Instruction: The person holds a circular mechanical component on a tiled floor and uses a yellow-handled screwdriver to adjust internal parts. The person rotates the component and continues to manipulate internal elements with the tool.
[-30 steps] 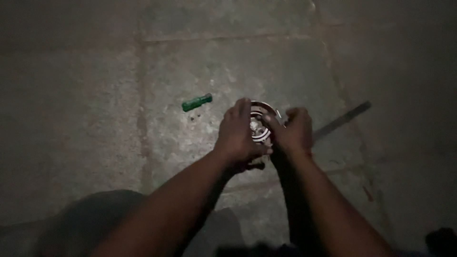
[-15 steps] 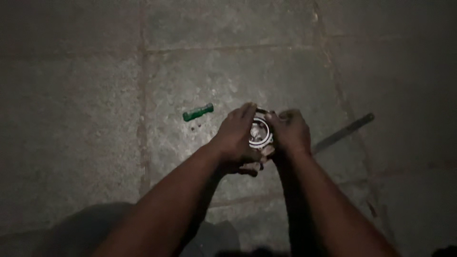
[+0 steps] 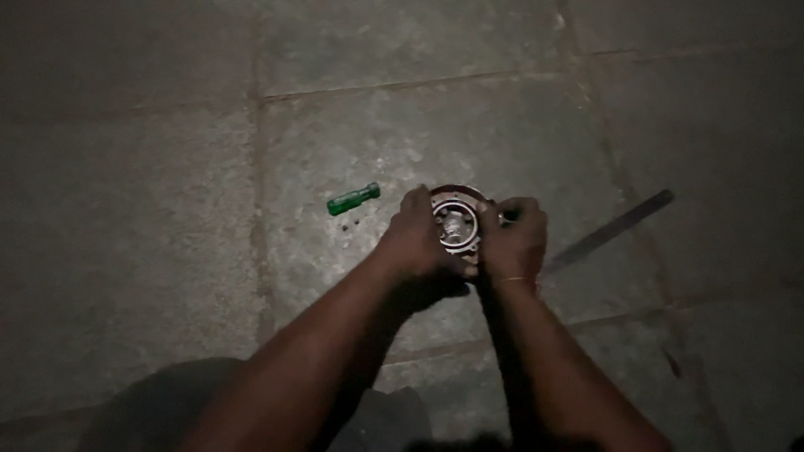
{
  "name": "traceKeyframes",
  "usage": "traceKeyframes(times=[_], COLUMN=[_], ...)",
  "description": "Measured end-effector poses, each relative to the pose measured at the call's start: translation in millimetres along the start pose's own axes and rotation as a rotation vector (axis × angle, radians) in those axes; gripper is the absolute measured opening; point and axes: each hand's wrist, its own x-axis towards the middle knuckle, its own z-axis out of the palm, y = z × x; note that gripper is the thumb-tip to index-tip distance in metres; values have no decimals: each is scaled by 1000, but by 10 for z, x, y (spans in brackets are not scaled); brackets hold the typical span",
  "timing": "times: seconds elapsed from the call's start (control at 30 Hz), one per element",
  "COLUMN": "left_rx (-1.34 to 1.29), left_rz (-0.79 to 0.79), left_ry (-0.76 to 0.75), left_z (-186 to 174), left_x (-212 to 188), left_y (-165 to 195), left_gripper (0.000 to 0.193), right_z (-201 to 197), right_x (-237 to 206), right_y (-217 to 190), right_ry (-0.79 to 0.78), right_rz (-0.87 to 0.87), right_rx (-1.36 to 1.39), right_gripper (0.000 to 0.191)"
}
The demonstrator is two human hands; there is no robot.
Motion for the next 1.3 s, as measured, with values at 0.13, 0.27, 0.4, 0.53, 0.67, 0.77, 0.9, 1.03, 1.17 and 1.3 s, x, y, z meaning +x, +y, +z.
traceKeyframes(times=[0.13,0.27,0.4,0.53,0.67,0.77,0.9,1.03,1.17,1.3], left_rx=[129,155,172,137,124,112,107,97,72,50], left_rz=[-10,-15,-18,-48,-42,5,21,55,44,52], left_ry=[112,144,105,91,72,104,105,122,113,111], left_z=[172,183,157,127,91,110,156,137,48,-17], left_x=[-113,-145,-146,-149,-132,-131,-135,-147,-222,-251], left_y=[79,93,101,111,91,52,-17,-25,22,102], left_gripper=[151,149,153,153,155,156,153,152,152,148], right_z=[-14,-44,-109,-180,-193,-178,-159,-89,-17,-65], right_x=[12,27,52,106,143,95,-26,-75,80,245], right_y=[5,-23,-19,18,82,140,188,129,-2,-62], right_ry=[2,4,49,-74,-131,-256,-179,-67,-154,-325], right_rz=[-12,-15,-132,245,222,219,-89,15,80,148], right_rx=[-5,-56,-166,396,525,479,-34,14,-21,-97], right_gripper=[32,32,22,19,13,18,28,41,53,60])
